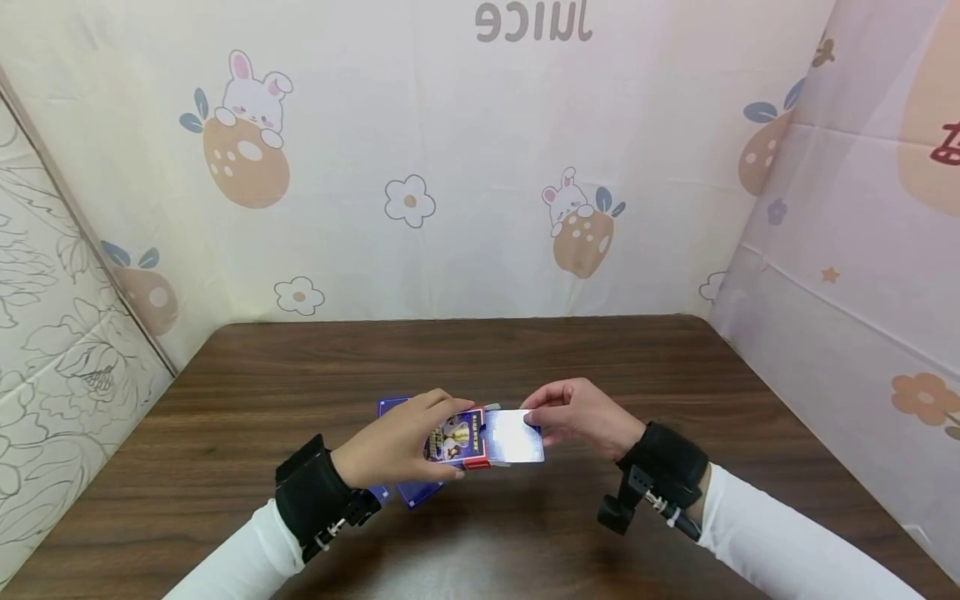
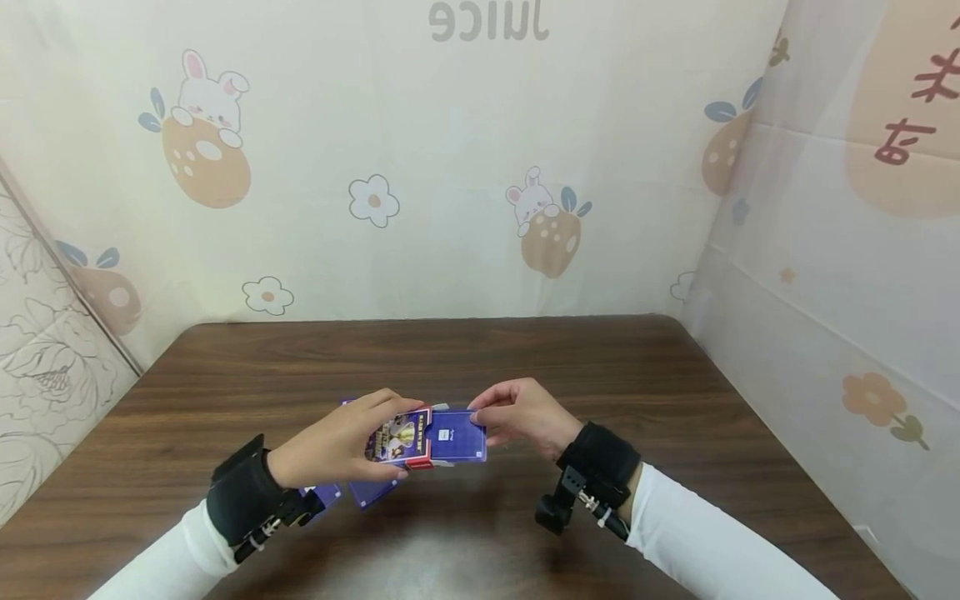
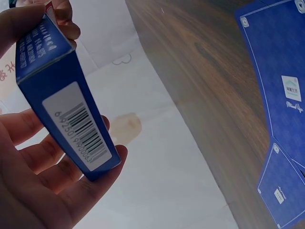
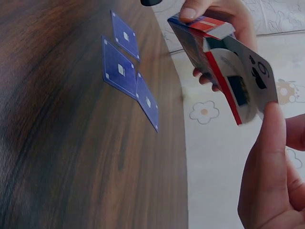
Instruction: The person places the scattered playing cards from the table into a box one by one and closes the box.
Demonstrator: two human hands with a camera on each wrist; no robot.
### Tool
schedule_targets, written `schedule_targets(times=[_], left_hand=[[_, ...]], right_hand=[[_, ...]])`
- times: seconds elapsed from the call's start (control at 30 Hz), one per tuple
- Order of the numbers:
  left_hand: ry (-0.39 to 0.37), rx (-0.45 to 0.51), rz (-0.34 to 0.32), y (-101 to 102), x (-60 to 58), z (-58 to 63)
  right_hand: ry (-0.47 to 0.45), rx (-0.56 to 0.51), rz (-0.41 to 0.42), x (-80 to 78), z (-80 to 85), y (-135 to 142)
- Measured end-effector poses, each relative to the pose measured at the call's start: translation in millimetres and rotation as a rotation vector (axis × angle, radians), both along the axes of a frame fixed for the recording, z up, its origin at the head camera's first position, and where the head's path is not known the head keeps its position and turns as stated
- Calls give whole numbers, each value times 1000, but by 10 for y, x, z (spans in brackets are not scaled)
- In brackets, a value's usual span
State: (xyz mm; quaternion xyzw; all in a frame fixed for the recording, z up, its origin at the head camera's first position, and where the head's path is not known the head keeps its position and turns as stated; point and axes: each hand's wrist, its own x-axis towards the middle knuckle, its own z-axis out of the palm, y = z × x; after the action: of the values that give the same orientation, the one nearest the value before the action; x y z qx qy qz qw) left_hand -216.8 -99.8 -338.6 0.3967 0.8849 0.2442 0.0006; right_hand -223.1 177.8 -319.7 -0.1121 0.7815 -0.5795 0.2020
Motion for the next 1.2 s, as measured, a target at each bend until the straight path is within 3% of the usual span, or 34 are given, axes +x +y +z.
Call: schedule_targets(times=[0.23,0.4,0.63,1.03,1.2], left_hand=[[0,10,-3,0,9,10],[-10,14,-6,0,14,16],[-21,36,-6,-6,26,16],[-102,113,32,-128,49,-37],[-131,173,32,-173,59,-29]], right_hand=[[-13,27,-55,-12,-3,-140],[7,30,-37,-24,7,-226],[30,-7,-1,-39,31,-308],[65,-164,-92,-39,126,-334],[95,-139,-111,-53,90,-353]])
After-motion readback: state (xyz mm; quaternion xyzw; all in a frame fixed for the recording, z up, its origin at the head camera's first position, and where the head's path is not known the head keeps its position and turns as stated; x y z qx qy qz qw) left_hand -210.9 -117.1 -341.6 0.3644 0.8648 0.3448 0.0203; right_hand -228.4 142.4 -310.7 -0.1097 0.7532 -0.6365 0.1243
